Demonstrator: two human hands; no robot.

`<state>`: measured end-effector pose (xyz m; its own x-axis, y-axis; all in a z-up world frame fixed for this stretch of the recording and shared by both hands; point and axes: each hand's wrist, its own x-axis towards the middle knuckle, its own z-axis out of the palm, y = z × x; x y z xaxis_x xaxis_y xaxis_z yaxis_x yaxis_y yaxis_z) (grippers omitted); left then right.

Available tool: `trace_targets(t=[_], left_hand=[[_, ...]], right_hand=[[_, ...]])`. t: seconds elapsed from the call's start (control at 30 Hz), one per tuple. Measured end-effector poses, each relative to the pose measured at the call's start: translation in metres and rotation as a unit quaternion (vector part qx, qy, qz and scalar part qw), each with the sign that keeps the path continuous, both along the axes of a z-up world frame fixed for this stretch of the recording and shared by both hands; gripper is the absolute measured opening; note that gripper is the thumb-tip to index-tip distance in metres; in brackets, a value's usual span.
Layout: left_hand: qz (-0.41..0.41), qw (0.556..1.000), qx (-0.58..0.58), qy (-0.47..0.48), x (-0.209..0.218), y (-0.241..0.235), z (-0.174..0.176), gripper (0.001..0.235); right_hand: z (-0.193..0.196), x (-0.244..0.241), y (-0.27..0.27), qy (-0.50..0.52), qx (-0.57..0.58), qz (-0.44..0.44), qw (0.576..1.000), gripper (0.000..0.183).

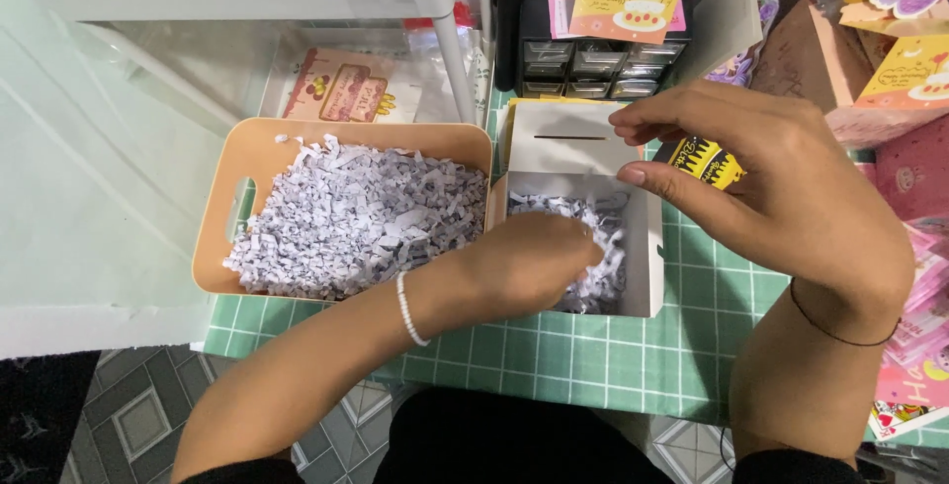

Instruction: Assembling a small decorative box, placing a small item inside, and filling it with shredded paper for padding.

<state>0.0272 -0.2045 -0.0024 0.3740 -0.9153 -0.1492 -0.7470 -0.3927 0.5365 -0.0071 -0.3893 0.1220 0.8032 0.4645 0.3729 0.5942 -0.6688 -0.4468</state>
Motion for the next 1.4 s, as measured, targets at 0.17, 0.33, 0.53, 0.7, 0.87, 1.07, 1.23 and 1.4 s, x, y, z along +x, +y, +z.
trace_targets(t=[0.17, 0.33, 0.53, 0.7, 0.87, 1.07, 1.23, 1.4], left_hand=[[-0.031, 0.993, 0.085, 0.082, -0.003, -0.002, 0.024, 0.03], [0.044, 0.996, 0.028, -0.074, 0.008, 0.003, 0.057, 0.031], [0.003, 0.992, 0.122, 0.031, 0.001, -0.018, 0.006, 0.037], [-0.02, 0.999, 0.025, -0.025, 0.011, -0.001, -0.003, 0.027], [0.051, 0.997, -0.029, 0.059, 0.004, 0.055, 0.097, 0.045], [0.309, 0.947, 0.08, -0.027, 0.006, 0.144, 0.112, 0.027], [0.449, 0.834, 0.317, -0.042, 0.013, 0.205, 0.047, 0.061], [0.491, 0.841, 0.229, 0.016, 0.004, 0.221, 0.037, 0.03]], right_hand=[[0.0, 0.001, 0.0, 0.003, -0.004, -0.005, 1.0, 0.025], [-0.001, 0.002, -0.004, -0.008, 0.004, 0.009, 1.0, 0.022], [-0.002, 0.004, -0.002, -0.008, 0.004, 0.013, 1.0, 0.023], [-0.003, 0.003, -0.004, -0.01, -0.004, 0.009, 1.0, 0.025], [-0.003, 0.003, -0.003, 0.002, 0.002, -0.003, 1.0, 0.022], [-0.006, 0.005, -0.005, -0.014, -0.004, -0.001, 1.0, 0.024], [-0.01, 0.009, -0.004, -0.01, -0.011, -0.013, 1.0, 0.028], [-0.011, 0.011, 0.001, 0.011, -0.009, -0.023, 1.0, 0.027]])
